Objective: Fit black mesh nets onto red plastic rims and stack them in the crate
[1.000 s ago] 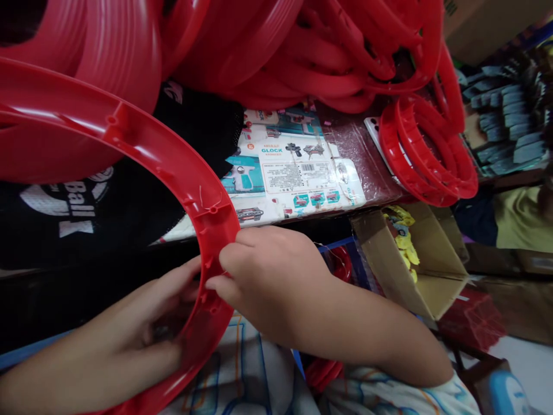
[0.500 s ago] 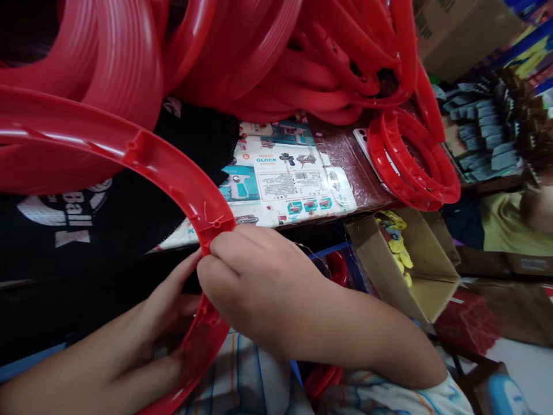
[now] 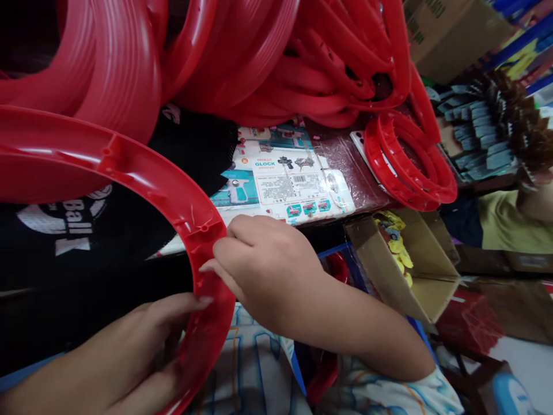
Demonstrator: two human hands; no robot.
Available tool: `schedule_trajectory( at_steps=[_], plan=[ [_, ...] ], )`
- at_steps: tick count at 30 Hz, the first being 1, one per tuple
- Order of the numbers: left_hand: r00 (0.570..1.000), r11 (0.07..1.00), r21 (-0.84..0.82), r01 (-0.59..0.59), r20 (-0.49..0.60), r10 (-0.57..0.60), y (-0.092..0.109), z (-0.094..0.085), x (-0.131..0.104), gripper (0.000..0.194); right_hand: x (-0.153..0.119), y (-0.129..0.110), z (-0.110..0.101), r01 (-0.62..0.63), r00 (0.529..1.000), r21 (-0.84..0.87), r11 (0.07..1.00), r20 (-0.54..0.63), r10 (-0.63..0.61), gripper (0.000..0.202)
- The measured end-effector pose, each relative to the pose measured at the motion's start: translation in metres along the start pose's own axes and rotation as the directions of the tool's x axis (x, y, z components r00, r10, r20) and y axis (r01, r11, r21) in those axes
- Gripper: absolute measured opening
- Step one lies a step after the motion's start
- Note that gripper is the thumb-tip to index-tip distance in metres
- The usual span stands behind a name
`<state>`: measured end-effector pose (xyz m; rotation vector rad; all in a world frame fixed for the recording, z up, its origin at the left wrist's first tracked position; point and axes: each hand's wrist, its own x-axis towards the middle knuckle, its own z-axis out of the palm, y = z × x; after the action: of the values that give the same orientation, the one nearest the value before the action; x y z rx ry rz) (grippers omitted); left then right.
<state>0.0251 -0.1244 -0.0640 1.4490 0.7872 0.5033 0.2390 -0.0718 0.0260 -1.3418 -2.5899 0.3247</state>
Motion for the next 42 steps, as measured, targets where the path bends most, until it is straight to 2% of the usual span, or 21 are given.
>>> schedule_trajectory(
  at_steps=[4,9,11,14,16,20,28,32,36,42],
  plan=[
    [0.997,0.981,0.182,-0.07,0.029,0.066,0.004,-0.002,0.005,0.052,0.002,0.001,-0.004,0.065,0.998,-0.041,0.997,-0.018,-0.066,0.02],
    [0.984,0.93,0.322,-0.175,0.086,0.156,0.022,0.003,0.016,0.04,0.011,0.006,-0.01,0.301,0.951,-0.112,0.947,-0.042,-0.307,0.029],
    [0.97,0.887,0.394,-0.24,0.131,0.205,0.027,0.003,0.019,0.034,0.016,0.008,-0.01,0.337,0.938,-0.13,0.932,-0.036,-0.344,0.028],
    [0.968,0.838,0.486,-0.25,0.115,0.222,0.024,0.002,0.018,0.037,0.023,0.011,-0.01,0.325,0.945,-0.082,0.942,0.0,-0.326,0.024],
    [0.976,0.84,0.499,-0.215,0.075,0.205,0.018,0.0,0.014,0.044,0.026,0.012,-0.011,0.301,0.953,-0.034,0.953,0.041,-0.3,0.022],
    [0.98,0.847,0.494,-0.198,0.077,0.185,0.007,-0.001,0.006,0.051,0.032,0.015,-0.017,0.303,0.947,0.018,0.953,0.109,-0.303,0.021],
    [0.985,0.859,0.482,-0.174,0.073,0.158,0.001,0.0,0.004,0.05,0.038,0.012,-0.024,0.358,0.922,-0.011,0.934,0.164,-0.351,0.018],
    [0.987,0.873,0.462,-0.159,0.073,0.142,0.002,0.0,0.003,0.051,0.048,0.01,-0.027,0.377,0.898,-0.033,0.926,0.259,-0.356,0.018],
    [0.987,0.891,0.427,-0.157,0.085,0.133,0.005,0.001,0.005,0.05,0.054,0.01,-0.026,0.32,0.894,-0.029,0.947,0.339,-0.292,0.016],
    [0.991,0.921,0.367,-0.129,0.087,0.104,0.009,0.001,0.007,0.044,0.047,0.009,-0.019,0.18,0.943,0.066,0.981,0.272,-0.192,0.013]
  ],
)
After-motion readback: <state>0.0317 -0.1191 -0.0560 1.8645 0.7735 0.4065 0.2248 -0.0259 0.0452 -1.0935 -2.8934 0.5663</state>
